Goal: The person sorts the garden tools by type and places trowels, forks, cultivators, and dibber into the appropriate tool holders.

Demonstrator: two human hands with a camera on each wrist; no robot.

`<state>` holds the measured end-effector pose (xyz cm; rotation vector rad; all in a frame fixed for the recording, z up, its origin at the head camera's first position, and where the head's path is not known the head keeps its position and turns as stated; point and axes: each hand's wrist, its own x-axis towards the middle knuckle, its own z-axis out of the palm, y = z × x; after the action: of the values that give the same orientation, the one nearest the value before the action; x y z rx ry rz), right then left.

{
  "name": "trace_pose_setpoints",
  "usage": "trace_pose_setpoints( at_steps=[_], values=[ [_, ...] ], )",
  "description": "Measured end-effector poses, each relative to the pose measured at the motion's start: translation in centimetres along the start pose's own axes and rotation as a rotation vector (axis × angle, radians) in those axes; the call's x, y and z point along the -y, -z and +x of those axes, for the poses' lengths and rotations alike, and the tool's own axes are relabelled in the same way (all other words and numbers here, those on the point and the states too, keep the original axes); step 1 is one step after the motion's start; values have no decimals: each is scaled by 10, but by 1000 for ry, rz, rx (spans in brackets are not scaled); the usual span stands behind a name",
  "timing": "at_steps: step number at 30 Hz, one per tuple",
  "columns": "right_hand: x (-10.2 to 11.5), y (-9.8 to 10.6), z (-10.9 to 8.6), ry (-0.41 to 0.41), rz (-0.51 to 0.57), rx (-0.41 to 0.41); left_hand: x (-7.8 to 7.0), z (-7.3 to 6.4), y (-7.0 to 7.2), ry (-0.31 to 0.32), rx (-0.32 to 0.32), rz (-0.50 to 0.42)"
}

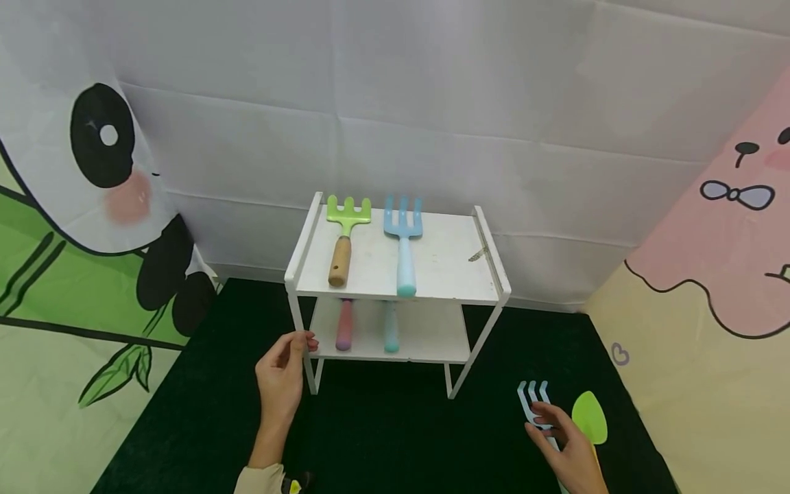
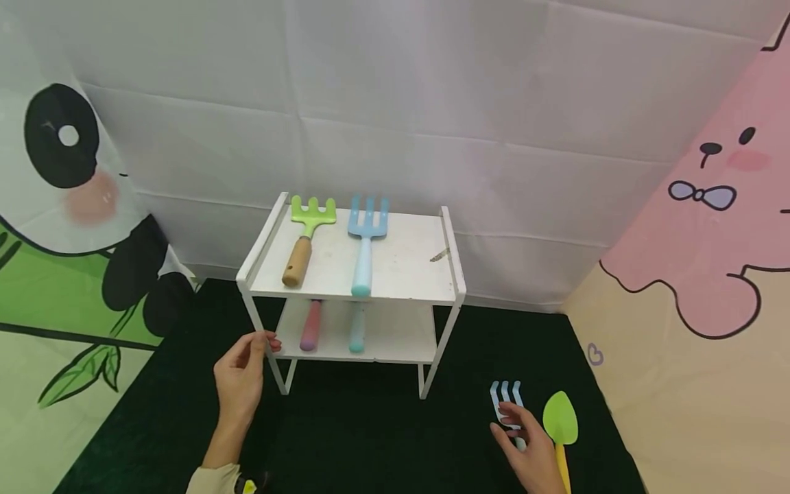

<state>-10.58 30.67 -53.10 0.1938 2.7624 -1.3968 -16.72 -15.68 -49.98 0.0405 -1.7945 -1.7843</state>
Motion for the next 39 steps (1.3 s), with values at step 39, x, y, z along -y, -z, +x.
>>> trace_pose_setpoints(
  at_steps=[39],
  values=[
    [-81, 12, 2, -193, -160, 89, 2, 0, 0, 3, -4, 9]
  ],
)
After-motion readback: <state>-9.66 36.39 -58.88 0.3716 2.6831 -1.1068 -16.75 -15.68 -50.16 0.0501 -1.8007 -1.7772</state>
